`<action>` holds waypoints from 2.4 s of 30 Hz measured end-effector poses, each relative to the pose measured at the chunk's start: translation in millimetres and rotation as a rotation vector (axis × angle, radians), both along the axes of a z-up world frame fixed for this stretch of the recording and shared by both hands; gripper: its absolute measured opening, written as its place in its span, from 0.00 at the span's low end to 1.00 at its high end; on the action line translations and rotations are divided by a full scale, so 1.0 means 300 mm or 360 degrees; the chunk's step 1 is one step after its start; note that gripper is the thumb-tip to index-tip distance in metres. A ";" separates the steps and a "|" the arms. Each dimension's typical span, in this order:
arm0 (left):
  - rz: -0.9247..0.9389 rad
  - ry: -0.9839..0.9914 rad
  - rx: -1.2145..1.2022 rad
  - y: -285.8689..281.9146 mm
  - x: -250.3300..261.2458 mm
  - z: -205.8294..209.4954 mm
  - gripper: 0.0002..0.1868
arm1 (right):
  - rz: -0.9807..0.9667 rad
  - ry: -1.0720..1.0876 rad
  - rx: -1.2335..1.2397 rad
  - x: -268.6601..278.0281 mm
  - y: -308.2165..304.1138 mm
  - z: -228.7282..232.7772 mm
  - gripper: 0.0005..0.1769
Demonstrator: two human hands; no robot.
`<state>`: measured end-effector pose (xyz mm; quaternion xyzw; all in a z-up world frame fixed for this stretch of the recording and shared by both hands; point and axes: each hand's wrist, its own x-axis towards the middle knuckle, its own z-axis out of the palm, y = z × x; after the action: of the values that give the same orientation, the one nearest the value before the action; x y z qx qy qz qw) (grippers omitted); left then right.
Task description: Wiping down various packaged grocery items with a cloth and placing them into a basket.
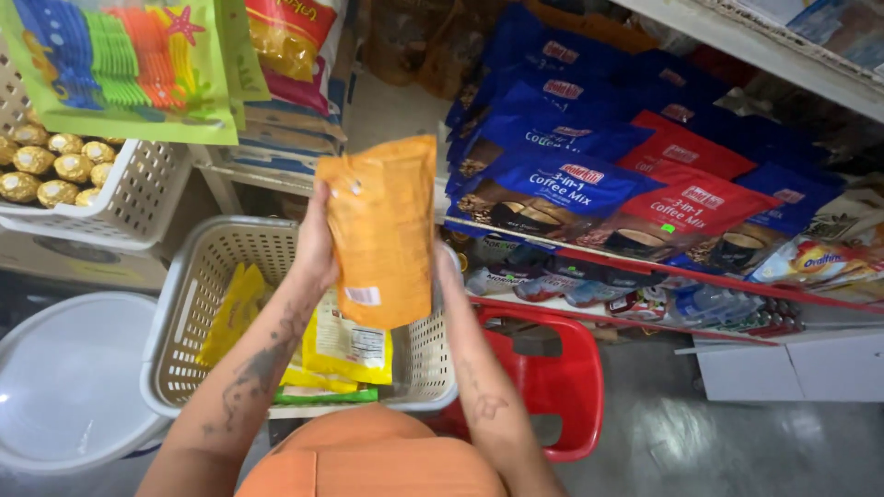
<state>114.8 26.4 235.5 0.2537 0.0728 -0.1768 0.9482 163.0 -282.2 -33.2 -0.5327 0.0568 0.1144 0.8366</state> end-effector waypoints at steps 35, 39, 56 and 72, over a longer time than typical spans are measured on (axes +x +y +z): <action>-0.0739 -0.0409 -0.0732 -0.032 0.031 -0.581 0.34 | 0.0037 -0.1537 -0.2171 -0.477 0.577 0.955 0.27; -0.0588 -0.0215 -0.0206 -0.022 0.027 -0.634 0.30 | -0.0153 -0.1377 -0.2848 -0.308 0.491 0.951 0.23; -0.0917 0.0054 -0.0491 0.011 -0.172 -0.225 0.40 | -0.0455 -0.1071 -0.2520 -0.203 0.489 1.009 0.28; -0.0564 -0.0109 -0.0204 0.024 0.003 -0.514 0.29 | -0.0162 0.0138 -0.1982 -0.365 0.646 1.168 0.25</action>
<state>115.8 33.5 81.4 0.2074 -0.0167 -0.3367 0.9184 53.5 -88.6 317.2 -0.9117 0.1721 0.0414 0.3707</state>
